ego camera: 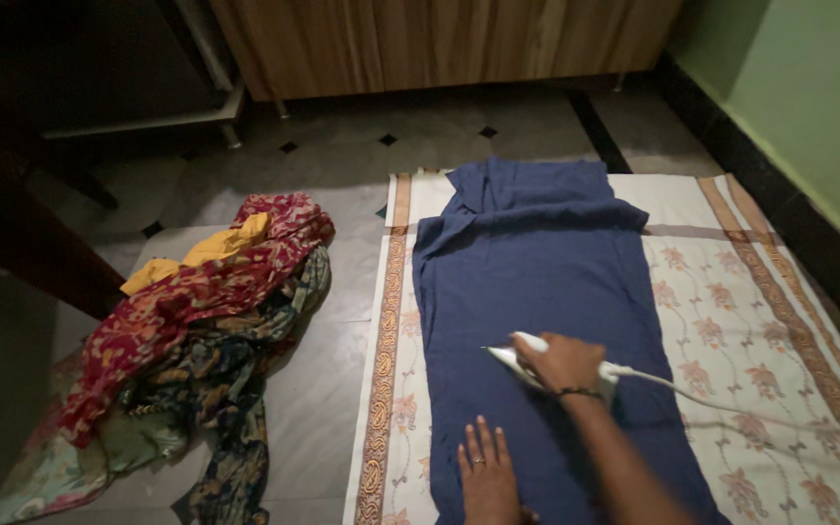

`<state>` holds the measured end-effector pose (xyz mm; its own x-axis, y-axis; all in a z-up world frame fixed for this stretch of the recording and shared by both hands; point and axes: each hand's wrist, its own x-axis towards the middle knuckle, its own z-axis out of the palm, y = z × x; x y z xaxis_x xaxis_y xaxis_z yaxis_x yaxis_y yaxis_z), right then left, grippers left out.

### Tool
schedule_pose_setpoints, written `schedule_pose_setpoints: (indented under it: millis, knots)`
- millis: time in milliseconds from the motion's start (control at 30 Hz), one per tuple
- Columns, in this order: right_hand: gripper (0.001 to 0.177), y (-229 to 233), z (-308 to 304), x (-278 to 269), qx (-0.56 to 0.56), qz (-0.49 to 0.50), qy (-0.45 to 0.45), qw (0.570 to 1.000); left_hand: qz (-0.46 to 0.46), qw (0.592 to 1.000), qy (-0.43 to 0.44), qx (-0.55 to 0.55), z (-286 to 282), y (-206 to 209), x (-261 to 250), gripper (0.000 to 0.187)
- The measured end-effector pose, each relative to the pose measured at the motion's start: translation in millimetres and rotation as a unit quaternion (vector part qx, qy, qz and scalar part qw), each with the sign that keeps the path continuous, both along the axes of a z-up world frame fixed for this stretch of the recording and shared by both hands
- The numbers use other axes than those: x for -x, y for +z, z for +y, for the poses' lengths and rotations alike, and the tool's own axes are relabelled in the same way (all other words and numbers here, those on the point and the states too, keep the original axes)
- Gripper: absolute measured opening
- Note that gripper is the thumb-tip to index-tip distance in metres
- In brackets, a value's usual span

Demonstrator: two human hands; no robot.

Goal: The person irons a blue garment laid out on a patterned mat on the floor. They use a white electric iron, moving it back and forth across the fabric while holding it flat with their other hand.

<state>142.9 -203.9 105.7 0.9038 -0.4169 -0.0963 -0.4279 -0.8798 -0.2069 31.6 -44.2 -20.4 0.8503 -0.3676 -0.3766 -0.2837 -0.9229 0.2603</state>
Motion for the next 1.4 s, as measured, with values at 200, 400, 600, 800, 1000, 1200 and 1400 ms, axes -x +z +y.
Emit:
schedule_pose_setpoints:
  millis: [200, 400, 600, 800, 1000, 1200, 1400]
  knots:
    - [0.066, 1, 74, -36, 0.010, -0.064, 0.097, 0.993, -0.028, 0.999, 0.002, 0.023, -2, -19, -4, 0.149]
    - [0.065, 4, 55, -30, 0.009, -0.031, 0.094, 0.995, -0.013, 1.000, -0.005, 0.014, 7, 3, -4, 0.145]
    - [0.074, 5, -29, 2, 0.017, 0.036, -0.004, 0.999, -0.003, 0.999, 0.013, 0.032, 14, 30, -1, 0.142]
    - [0.075, -5, -94, 26, 0.022, 0.038, -0.086, 0.995, 0.014, 0.999, 0.009, 0.042, 14, 33, -2, 0.142]
    - [0.075, -9, -74, 6, 0.029, 0.027, -0.069, 0.997, 0.011, 0.999, 0.011, 0.049, 5, 28, -5, 0.143]
    - [0.068, -6, 14, -42, 0.040, -0.047, 0.032, 0.998, 0.003, 0.998, 0.000, 0.062, 1, 21, -9, 0.141]
    - [0.063, -7, 78, -66, 0.034, -0.121, 0.116, 0.985, 0.003, 0.998, 0.002, 0.068, 2, 17, -12, 0.139]
